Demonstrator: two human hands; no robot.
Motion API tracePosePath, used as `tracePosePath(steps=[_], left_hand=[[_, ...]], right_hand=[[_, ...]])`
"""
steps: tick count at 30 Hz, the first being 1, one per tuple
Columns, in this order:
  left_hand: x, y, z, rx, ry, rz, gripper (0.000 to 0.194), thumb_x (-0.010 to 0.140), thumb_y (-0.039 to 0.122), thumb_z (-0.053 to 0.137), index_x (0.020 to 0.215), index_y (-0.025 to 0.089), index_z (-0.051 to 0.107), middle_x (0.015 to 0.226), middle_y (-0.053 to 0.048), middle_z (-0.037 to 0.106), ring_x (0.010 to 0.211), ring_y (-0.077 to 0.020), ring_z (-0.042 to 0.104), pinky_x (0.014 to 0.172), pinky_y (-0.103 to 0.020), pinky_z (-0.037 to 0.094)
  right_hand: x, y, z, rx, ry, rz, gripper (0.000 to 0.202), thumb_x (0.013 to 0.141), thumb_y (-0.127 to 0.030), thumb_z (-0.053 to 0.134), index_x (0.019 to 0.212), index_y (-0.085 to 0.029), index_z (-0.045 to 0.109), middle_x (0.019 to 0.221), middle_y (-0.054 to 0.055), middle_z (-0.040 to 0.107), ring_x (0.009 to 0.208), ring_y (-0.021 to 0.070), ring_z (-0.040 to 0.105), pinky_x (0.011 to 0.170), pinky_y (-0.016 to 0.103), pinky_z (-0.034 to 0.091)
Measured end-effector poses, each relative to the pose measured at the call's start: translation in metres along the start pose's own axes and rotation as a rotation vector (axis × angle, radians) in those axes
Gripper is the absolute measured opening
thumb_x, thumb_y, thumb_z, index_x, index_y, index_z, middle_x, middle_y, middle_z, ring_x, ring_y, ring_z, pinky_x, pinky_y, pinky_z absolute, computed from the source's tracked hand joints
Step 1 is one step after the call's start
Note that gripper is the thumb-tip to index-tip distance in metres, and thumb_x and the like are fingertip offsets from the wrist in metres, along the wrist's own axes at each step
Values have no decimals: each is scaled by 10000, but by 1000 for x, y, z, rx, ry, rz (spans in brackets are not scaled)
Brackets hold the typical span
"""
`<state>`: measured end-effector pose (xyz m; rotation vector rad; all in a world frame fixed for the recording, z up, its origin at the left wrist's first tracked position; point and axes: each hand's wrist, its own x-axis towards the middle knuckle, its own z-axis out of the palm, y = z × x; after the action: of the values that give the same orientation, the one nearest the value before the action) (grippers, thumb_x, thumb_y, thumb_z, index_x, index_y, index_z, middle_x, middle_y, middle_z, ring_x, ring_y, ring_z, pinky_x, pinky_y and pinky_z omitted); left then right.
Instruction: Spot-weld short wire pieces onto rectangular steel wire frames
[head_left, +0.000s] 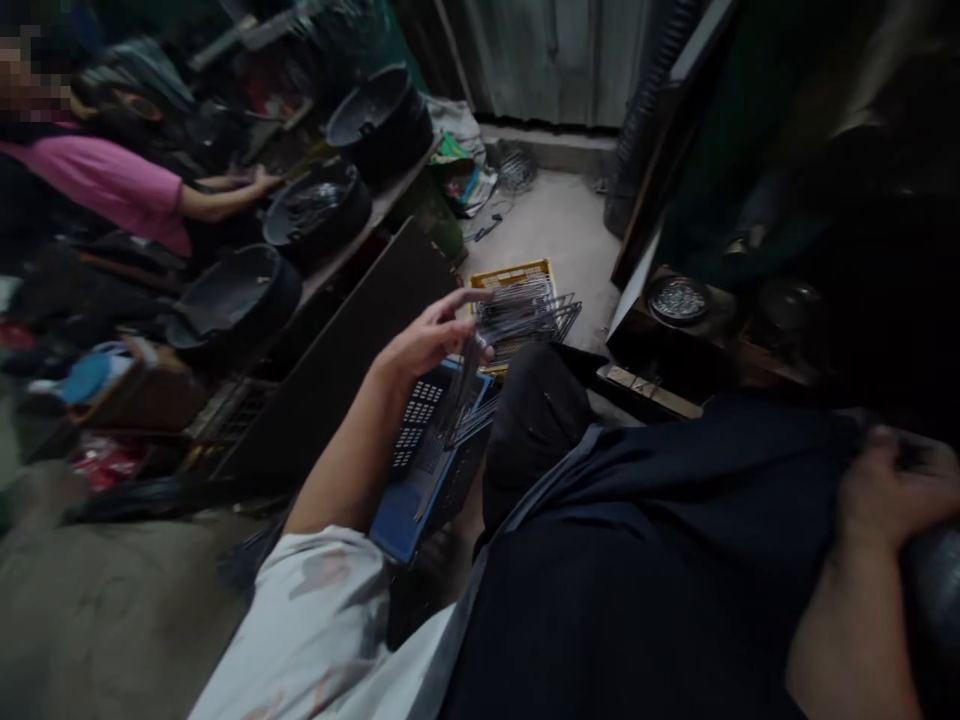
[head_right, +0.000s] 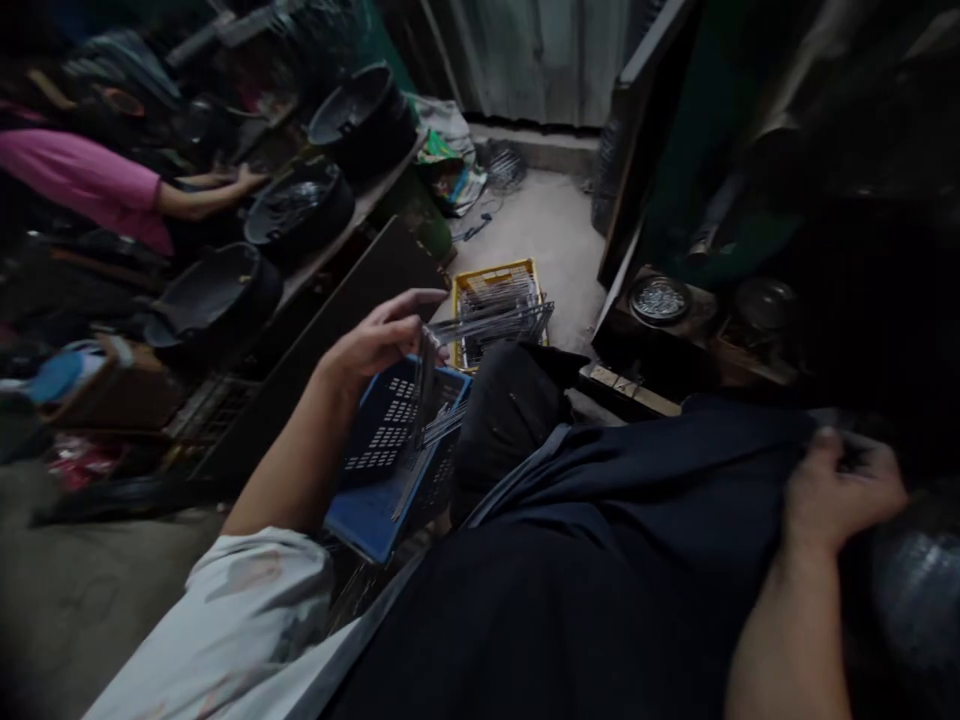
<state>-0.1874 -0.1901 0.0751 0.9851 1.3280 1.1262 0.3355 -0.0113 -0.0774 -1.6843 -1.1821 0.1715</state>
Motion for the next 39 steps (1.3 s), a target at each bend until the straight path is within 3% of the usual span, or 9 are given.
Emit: tracePosePath(steps=[4,7,11,14,18,21,27,33,39], left_hand=[[48,-19,43,30,-162,-94,692,865,452,668,1421,131,411,767,-76,704,674,-233,712,609,-319,570],[61,-32,65,129,-274,-146,661,895,467,610,1426,147,382,790,-63,688,673,-205,679,630,-325,555],[54,-58,81,443,-379,-197,725,828,410,693,1431,162,374,872,-59,701,788,-225,669,738,-360,540],[40,-71,90,554,-367,-186,722,836,373,675,1455,179,359,1040,-92,696,911,-247,656,812,-374,510],[24,-69,101,688,-434,-179,674,906,330,563,1512,215,292,893,-42,723,781,-219,650,745,-332,477],[20,-72,103,797,-487,-179,636,918,332,513,1510,235,303,854,-20,733,719,-205,649,682,-293,466],[26,-97,91,881,-266,-172,537,889,349,466,1386,145,462,914,-64,711,771,-218,650,699,-290,464],[21,-86,97,1003,-340,-186,603,859,218,415,1460,165,407,678,0,643,624,-200,602,598,-269,387],[31,-83,85,1196,-170,-121,566,898,317,381,1436,154,446,781,-68,711,699,-272,665,651,-322,435]], right_hand=[[-1,8,-5,-29,-26,-122,152,736,-387,663,732,-236,644,731,138,676,680,272,631,629,429,471],[0,13,-11,-50,-28,-125,153,748,-370,622,745,-218,638,713,117,664,660,254,617,624,393,470],[0,18,-20,-26,-35,-82,164,764,-352,615,772,-192,650,710,97,656,661,231,611,632,356,471],[-1,20,-26,-19,-45,-59,199,791,-373,609,805,-180,654,730,82,652,687,218,613,665,340,485],[-3,22,-33,-32,-60,-58,269,835,-421,587,845,-160,653,729,55,634,710,207,611,708,340,491],[-4,21,-36,-25,-79,-44,305,851,-447,577,852,-150,642,726,51,627,694,201,602,683,328,481],[-2,12,-35,-76,-108,-48,354,882,-488,543,867,-146,634,746,62,640,714,198,600,706,318,472],[0,12,-33,-142,-166,-32,393,893,-516,509,886,-148,645,784,76,662,740,198,606,712,312,465],[-1,3,-33,-131,-163,-24,368,893,-505,512,880,-159,635,787,63,666,760,201,610,740,302,461]])
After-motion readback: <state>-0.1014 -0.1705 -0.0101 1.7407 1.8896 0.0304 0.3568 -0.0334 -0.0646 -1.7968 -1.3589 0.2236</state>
